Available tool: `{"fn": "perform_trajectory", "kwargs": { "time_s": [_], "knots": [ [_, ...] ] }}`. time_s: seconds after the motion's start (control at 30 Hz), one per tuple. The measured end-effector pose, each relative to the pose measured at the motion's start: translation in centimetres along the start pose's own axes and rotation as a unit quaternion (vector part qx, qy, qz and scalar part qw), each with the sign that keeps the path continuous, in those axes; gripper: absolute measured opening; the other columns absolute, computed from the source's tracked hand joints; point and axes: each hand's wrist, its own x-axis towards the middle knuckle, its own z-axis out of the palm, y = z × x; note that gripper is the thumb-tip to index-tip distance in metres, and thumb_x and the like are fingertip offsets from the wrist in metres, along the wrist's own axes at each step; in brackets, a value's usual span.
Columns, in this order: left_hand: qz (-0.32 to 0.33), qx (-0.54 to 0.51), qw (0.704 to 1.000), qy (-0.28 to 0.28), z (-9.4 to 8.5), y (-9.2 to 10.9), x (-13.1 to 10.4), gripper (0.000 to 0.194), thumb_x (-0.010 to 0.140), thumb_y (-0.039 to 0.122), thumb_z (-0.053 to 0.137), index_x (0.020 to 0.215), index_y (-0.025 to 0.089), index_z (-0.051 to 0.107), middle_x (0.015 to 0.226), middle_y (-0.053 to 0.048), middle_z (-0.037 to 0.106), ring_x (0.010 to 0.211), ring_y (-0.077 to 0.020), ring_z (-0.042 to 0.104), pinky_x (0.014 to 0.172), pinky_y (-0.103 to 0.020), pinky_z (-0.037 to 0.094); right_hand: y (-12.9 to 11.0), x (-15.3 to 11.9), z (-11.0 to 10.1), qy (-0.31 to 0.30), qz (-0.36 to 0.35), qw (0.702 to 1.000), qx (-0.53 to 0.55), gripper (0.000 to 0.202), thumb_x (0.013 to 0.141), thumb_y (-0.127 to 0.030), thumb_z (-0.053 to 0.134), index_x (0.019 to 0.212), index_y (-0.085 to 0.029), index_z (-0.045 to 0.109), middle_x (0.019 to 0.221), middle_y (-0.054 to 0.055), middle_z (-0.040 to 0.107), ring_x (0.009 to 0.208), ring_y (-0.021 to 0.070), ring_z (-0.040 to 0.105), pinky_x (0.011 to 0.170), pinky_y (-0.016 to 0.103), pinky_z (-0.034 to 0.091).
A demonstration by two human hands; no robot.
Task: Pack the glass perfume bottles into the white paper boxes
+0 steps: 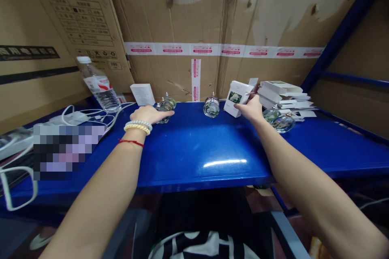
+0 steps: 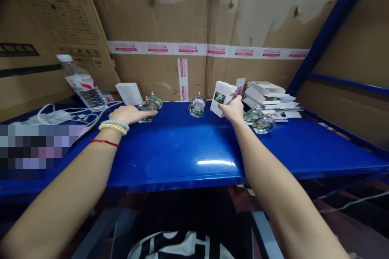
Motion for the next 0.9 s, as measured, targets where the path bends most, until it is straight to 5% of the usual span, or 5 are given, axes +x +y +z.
{"fn": "perform_trajectory", "kwargs": {
  "time_s": [0.17,0.33,0.57,0.9],
  "knots": [
    [0.014,-0.012,1.000,-0.009,0.0,0.2,-0.1,0.084,0.046,0.082,0.064,0.094,0.014,0.069,0.103,-0.023,0.068,0.099,-0.0429,0.064,0.078,-0.048,0.051,0.7,0.4,0.3,-0.008,0.007,1.000,0.004,0.066,0.058,-0.031,0.075,0.116,-0.016,0.047,0.112,0.012,0.066,0.109,0.0274,0.062,0.097,0.044,0.048],
    [0.015,-0.029,0.999,0.009,-0.2,0.6,-0.7,0.081,0.049,0.081,0.064,0.090,0.011,0.069,0.103,-0.026,0.068,0.096,-0.0436,0.065,0.074,-0.049,0.052,1.0,0.6,0.5,-0.062,-0.015,0.997,-0.045,0.037,0.065,-0.030,0.071,0.097,-0.016,0.061,0.105,0.012,0.070,0.102,0.0276,0.066,0.093,0.041,0.051],
    [0.028,-0.041,0.999,0.014,-0.5,0.7,-0.7,0.069,0.044,0.071,0.074,0.081,0.013,0.069,0.094,-0.025,0.069,0.092,-0.0436,0.065,0.072,-0.049,0.052,0.6,0.5,0.0,0.016,-0.027,0.999,-0.028,0.038,0.068,-0.033,0.069,0.101,-0.015,0.062,0.103,0.012,0.071,0.097,0.0257,0.067,0.091,0.039,0.052],
    [-0.009,-0.104,0.995,0.003,-3.9,-2.2,0.3,0.051,0.053,0.065,0.072,0.067,0.018,0.060,0.075,-0.017,0.066,0.085,-0.0372,0.065,0.069,-0.044,0.048,1.1,0.3,0.6,-0.041,-0.021,0.997,-0.058,0.042,0.065,-0.033,0.072,0.101,-0.015,0.062,0.106,0.013,0.070,0.102,0.0277,0.065,0.090,0.038,0.051]
  ]
}}
